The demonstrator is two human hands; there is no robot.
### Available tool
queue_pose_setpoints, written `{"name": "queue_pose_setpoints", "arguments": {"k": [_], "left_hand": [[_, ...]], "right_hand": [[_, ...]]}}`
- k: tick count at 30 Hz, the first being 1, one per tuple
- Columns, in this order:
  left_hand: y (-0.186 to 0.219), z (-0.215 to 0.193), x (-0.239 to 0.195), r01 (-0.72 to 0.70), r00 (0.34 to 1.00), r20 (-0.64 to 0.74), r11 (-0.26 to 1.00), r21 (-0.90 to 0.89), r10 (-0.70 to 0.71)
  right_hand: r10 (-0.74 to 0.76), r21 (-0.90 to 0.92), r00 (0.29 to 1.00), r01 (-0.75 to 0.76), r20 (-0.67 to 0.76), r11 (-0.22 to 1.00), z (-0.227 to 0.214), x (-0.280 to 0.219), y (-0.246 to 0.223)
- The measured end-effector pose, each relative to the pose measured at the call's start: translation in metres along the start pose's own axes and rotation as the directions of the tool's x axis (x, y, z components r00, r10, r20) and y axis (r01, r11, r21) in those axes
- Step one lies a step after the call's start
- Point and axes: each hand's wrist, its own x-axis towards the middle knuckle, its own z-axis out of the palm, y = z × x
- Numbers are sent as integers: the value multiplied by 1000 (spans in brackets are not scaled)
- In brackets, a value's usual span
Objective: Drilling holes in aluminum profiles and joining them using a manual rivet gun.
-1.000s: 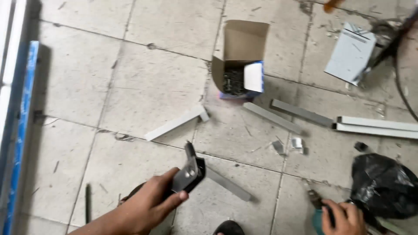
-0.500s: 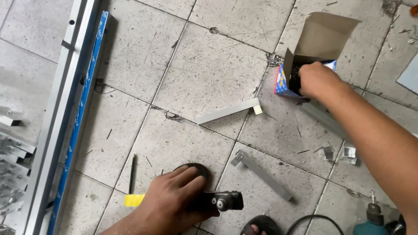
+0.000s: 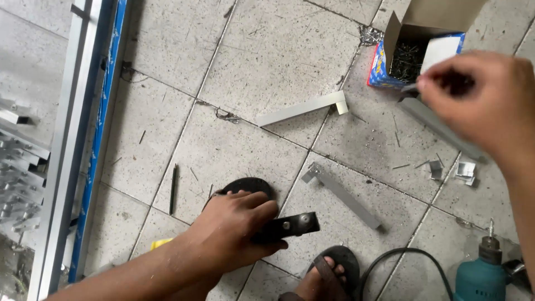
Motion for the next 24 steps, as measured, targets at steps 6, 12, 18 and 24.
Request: {"name": "queue_pose_setpoints", "arguments": {"k": [6, 12, 18, 24], "left_hand": [[26, 26, 41, -101, 979, 184, 992, 71, 87], [37, 37, 58, -186, 953, 253, 981, 47, 168], [36, 43, 65, -174, 944, 296, 983, 64, 147], [23, 45, 68, -216, 933, 310, 973, 81, 181]], "right_hand": [[-71, 708, 994, -7, 80, 706, -5, -123, -125], [58, 554, 997, -75, 47, 829, -17, -147, -124], [34, 506, 998, -58, 58, 861, -12, -148, -121], [47, 490, 997, -71, 60, 869, -2, -141, -119]]}}
